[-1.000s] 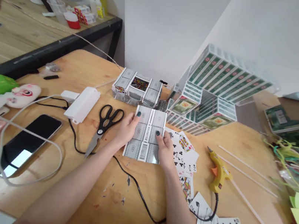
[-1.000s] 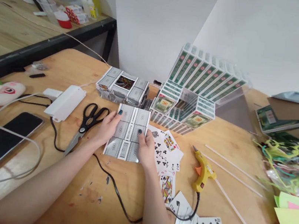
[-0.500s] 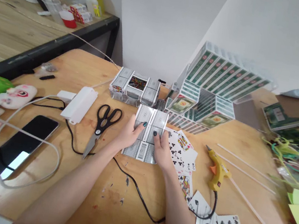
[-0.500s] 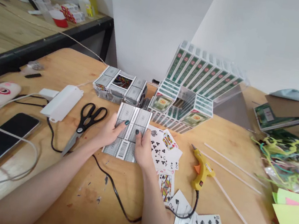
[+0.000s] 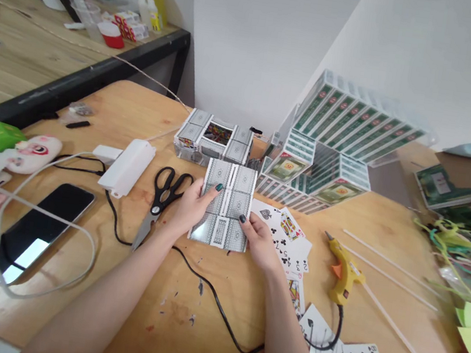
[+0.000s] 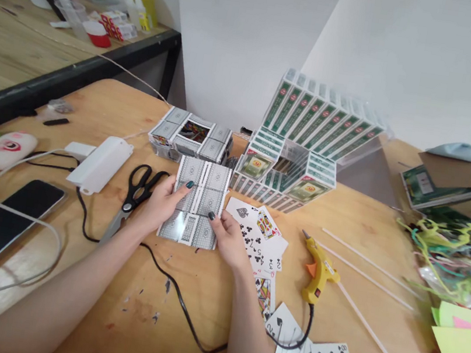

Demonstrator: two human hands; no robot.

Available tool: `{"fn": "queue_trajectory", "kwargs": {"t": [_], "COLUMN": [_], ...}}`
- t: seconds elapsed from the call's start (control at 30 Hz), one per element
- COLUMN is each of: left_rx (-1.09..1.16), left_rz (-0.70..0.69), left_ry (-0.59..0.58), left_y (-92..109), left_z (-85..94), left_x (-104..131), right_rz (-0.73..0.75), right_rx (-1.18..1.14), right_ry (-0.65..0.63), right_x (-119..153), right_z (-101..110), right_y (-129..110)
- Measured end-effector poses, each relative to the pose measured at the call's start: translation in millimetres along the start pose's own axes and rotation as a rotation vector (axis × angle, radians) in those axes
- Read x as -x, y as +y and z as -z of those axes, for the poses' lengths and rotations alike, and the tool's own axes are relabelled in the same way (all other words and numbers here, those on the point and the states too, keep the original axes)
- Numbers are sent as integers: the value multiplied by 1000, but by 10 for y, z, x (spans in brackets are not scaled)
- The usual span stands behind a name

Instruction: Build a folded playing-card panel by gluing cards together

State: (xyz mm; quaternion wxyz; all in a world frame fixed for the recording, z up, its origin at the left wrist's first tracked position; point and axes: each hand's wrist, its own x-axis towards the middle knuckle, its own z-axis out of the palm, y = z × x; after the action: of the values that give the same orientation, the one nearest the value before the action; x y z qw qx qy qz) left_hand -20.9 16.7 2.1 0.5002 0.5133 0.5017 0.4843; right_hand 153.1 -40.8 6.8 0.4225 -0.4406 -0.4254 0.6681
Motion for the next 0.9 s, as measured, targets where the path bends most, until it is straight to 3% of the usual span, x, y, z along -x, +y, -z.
{"fn": "queue_trajectory", "kwargs": {"t": [0.2, 0.6, 0.7, 0.9], "left_rx": [33, -263, -320, -310], "left_rz": [119, -79, -85, -60], "left_ry": [-110, -75, -53, -37], "left_y": [45, 14, 30, 35], "left_z": [31, 12, 22, 24], "left_x": [76, 114, 108, 113], "right_rz": [89, 135, 115, -14], "right_rx": [-19, 76, 11, -185], "right_ry": [59, 232, 206, 17], "right_x": [-23, -51, -43, -20], "right_z": [-28, -87, -89, -77], "right_y": [8, 19, 3, -2]}}
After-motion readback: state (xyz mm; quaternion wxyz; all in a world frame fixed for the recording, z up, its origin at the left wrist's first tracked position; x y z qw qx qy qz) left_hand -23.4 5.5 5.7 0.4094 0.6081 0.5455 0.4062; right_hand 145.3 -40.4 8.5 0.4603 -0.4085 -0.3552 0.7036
